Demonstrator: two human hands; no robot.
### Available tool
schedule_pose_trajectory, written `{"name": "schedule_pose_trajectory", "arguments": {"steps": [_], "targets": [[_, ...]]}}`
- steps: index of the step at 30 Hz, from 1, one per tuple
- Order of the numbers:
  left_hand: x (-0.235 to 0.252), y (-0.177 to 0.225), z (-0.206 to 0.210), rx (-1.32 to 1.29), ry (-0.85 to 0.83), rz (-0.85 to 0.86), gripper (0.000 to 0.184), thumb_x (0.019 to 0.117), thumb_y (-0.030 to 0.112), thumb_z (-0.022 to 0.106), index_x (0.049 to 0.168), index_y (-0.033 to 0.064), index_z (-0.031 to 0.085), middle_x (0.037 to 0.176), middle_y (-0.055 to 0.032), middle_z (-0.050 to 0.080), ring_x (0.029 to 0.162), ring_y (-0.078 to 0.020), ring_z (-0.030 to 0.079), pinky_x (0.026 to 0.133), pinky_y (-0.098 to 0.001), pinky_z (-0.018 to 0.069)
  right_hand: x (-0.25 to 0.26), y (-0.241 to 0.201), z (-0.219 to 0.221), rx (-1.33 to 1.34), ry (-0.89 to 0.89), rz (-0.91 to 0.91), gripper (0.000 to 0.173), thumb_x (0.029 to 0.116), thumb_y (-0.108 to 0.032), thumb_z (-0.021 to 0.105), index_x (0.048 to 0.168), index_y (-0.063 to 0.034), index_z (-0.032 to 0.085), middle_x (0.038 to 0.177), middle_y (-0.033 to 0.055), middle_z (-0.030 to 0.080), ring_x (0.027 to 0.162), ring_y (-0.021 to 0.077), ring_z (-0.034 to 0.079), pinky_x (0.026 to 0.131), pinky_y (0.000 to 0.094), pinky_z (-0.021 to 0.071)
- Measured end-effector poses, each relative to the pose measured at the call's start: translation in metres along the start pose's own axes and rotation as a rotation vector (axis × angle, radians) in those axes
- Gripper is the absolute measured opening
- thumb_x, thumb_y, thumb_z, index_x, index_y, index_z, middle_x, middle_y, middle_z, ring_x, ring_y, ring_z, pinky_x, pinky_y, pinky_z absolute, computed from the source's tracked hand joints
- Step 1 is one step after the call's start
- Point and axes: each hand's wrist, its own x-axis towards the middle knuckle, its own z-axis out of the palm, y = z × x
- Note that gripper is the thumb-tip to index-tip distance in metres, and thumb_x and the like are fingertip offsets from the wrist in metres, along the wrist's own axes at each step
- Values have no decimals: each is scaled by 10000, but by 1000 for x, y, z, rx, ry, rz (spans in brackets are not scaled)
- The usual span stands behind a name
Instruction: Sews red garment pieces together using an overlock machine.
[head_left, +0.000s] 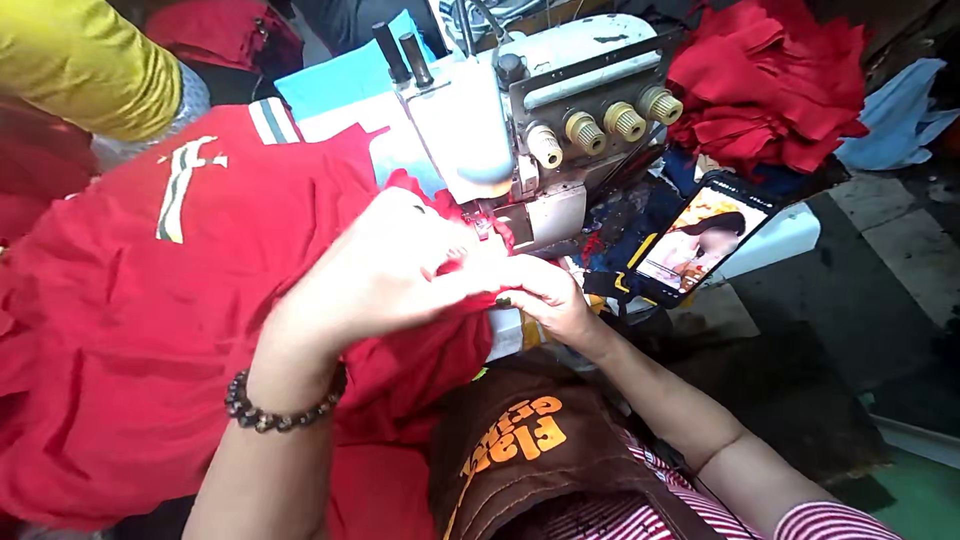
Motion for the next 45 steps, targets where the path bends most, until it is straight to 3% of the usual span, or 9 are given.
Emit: {"name": "schedule_pose_trajectory", "arguments": {"steps": [7, 10, 14, 17, 21, 27, 35, 39, 45], "targets": [[-31, -64, -35, 100, -105, -143, 376, 937, 467, 582, 883, 138, 757, 795, -17, 713, 836, -189, 679, 986, -634, 392, 8, 2, -2, -97, -19, -37, 142, 912, 72, 657, 1031, 62, 735, 1085, 144, 716, 1069, 168, 678, 978, 307, 555], [-47, -70, -61, 41, -75, -150, 312, 946, 393, 597, 878, 137, 763, 824, 31, 704, 874, -105, 661, 995, -541, 422, 10, 2, -3, -135, -24, -42, 160, 932, 51, 651, 1065, 54, 740, 1103, 140, 724, 1070, 165, 688, 974, 312, 564], [-46, -8, -89, -14, -107, -46, 333, 1007, 491, 567, 891, 213, 710, 869, 120, 673, 835, 16, 632, 776, -233, 541, 9, 0, -5, -146, -65, -58, 137, 954, 16, 636, 1046, 45, 733, 1095, 133, 714, 1088, 158, 667, 985, 305, 545], [-42, 53, -86, 126, -180, 33, 417, 975, 529, 553, 793, 191, 716, 661, 104, 587, 642, -48, 594, 611, -296, 488, 3, -5, -8, -148, -105, -60, 128, 937, 16, 643, 1010, 55, 741, 1077, 143, 714, 1086, 159, 662, 995, 306, 536], [-48, 22, -97, 296, -196, -91, 298, 934, 458, 592, 941, 198, 738, 780, 18, 636, 634, -176, 627, 525, -465, 512, -13, -7, -10, -114, -99, -21, 148, 962, -15, 637, 1031, 55, 748, 1110, 135, 721, 1108, 138, 664, 1002, 300, 543], [-19, 9, -74, 195, -123, 98, 283, 988, 428, 555, 928, 238, 757, 956, 74, 710, 1022, -125, 647, 1040, -534, 374, -19, -4, -3, -75, -40, 7, 139, 943, 21, 639, 1022, 66, 744, 1104, 142, 720, 1098, 136, 668, 987, 291, 548], [4, -5, -38, -9, -203, 66, 239, 917, 432, 631, 786, 244, 698, 722, 131, 613, 726, -23, 592, 739, -344, 498, -16, 0, -4, -46, -18, -7, 141, 929, 57, 642, 1034, 77, 733, 1130, 148, 716, 1120, 153, 668, 997, 302, 552], [6, -15, -27, -40, -112, 20, 216, 885, 371, 638, 726, 226, 634, 676, 116, 564, 643, -11, 541, 602, -290, 434, -16, 2, -1, -36, 23, 5, 153, 915, 65, 648, 1045, 94, 723, 1141, 158, 708, 1109, 136, 667, 990, 284, 548], [-19, 45, 15, 114, 76, -120, 230, 917, 305, 626, 959, 111, 741, 909, -42, 693, 918, -209, 639, 949, -544, 424, -17, -4, -4, -252, 45, -102, 158, 933, 27, 659, 1060, 47, 751, 1147, 157, 732, 1151, 193, 681, 1040, 341, 540]]}}
